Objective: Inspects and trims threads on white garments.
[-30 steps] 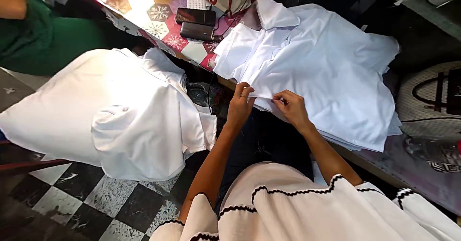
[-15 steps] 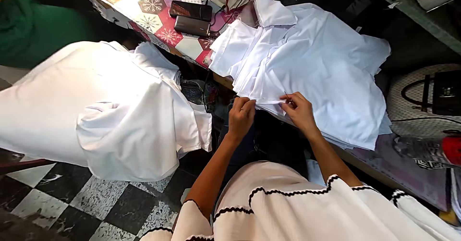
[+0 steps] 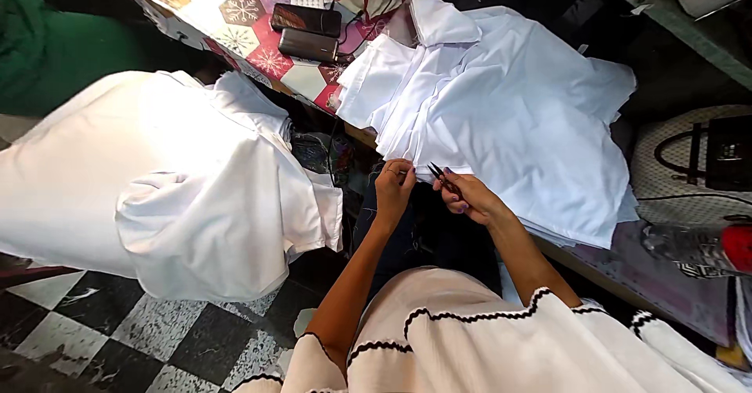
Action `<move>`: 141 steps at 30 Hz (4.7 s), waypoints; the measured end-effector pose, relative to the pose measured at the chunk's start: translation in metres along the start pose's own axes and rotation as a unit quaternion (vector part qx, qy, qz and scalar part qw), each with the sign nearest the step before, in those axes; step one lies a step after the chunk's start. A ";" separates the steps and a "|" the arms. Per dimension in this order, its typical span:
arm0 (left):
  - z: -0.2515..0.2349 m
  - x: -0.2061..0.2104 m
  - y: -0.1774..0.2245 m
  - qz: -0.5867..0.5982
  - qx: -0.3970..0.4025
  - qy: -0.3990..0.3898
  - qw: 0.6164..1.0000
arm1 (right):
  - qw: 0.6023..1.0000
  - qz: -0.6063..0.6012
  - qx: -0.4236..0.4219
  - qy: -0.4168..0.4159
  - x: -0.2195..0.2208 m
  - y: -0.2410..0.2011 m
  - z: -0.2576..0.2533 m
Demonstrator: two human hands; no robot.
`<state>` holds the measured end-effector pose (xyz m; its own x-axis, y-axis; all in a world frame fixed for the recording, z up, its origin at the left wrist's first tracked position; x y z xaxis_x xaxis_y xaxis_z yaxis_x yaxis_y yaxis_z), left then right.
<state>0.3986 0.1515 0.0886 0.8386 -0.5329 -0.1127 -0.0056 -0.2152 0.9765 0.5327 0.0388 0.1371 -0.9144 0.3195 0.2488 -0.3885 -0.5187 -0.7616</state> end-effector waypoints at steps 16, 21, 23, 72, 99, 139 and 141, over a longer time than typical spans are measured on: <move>0.012 -0.006 -0.004 0.128 -0.089 -0.005 0.988 | 0.999 -0.018 0.040 0.002 0.017 0.005 -0.026; 0.016 -0.030 0.004 -0.097 -0.100 -0.033 0.990 | 0.985 0.132 -0.095 0.058 0.016 -0.008 -0.003; 0.013 -0.040 0.004 -0.177 -0.064 -0.002 0.982 | 0.899 0.356 -0.207 0.147 0.011 -0.015 0.005; 0.006 -0.113 -0.034 -0.259 -0.150 0.023 0.954 | 0.857 0.427 -0.215 0.193 0.052 -0.018 -0.037; -0.029 -0.026 -0.028 -0.229 0.035 0.013 0.973 | 0.812 0.197 -0.269 0.480 -0.124 -0.025 0.113; -0.116 0.155 0.072 -0.332 0.244 -0.404 0.817 | 0.646 0.273 0.137 0.700 -0.306 0.113 0.256; -0.125 0.153 0.061 -0.337 0.213 -0.423 0.814 | 0.650 0.289 0.124 0.692 -0.311 0.117 0.257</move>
<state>0.5946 0.1593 0.1539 0.0562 -0.5107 -0.8579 -0.0396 -0.8598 0.5092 0.7426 -0.3255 0.1245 -0.0041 0.3323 -0.9432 -0.1889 -0.9264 -0.3256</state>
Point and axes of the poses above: each hand's wrist, its own z-axis away from the middle knuckle, its own x-axis out of the palm, y = z × x, the point moved 4 cm from there along -z, towards the middle knuckle, and after that the axes turned 3 degrees about -y, right-handed, at the moved point
